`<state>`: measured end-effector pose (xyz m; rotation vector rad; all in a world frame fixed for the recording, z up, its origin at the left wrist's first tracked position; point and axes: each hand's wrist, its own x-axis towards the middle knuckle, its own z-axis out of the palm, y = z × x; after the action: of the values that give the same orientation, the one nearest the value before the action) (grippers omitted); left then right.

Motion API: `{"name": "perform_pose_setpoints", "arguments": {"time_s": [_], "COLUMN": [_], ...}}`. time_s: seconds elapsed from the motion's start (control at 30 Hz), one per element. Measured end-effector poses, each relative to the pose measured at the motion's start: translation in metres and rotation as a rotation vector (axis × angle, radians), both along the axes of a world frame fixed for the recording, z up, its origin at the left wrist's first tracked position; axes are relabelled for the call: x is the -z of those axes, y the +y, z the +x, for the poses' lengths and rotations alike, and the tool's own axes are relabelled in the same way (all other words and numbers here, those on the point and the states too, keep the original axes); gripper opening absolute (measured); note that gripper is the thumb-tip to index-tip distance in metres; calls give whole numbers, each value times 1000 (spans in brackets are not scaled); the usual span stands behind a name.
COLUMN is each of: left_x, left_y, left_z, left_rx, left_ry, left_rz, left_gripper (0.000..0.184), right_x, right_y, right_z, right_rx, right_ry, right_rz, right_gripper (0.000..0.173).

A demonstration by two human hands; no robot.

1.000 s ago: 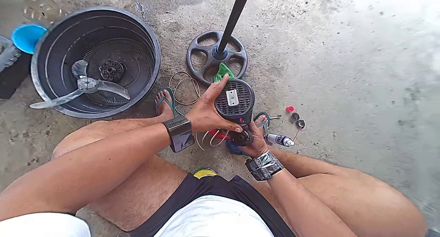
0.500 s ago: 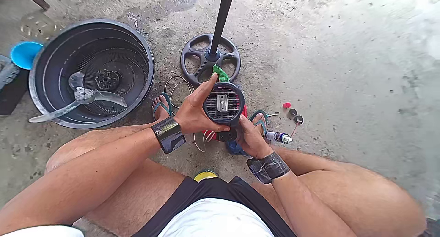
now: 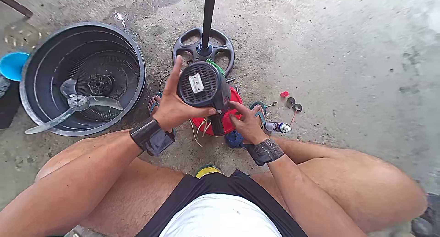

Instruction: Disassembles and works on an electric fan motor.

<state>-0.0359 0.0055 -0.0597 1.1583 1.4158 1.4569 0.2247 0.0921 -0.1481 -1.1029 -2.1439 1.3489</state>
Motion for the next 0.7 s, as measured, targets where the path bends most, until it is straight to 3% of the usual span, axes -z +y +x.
{"name": "perform_pose_setpoints", "arguments": {"time_s": [0.2, 0.33, 0.53, 0.7], "left_x": [-8, -8, -4, 8], "left_y": [-3, -3, 0, 9], "left_z": [-36, -41, -18, 1], "left_rx": [-57, -33, -26, -50], "left_ry": [-42, -91, -57, 18], "left_rz": [19, 54, -60, -196], "left_gripper": [138, 136, 137, 138], "right_x": [24, 29, 16, 20], "right_y": [3, -9, -15, -22], "right_z": [-8, -25, -33, -29], "right_rx": [-203, -282, -259, -243], "right_ry": [-146, -217, -211, -266], "right_rz": [118, 231, 194, 92], "right_gripper": [82, 76, 42, 58]}}
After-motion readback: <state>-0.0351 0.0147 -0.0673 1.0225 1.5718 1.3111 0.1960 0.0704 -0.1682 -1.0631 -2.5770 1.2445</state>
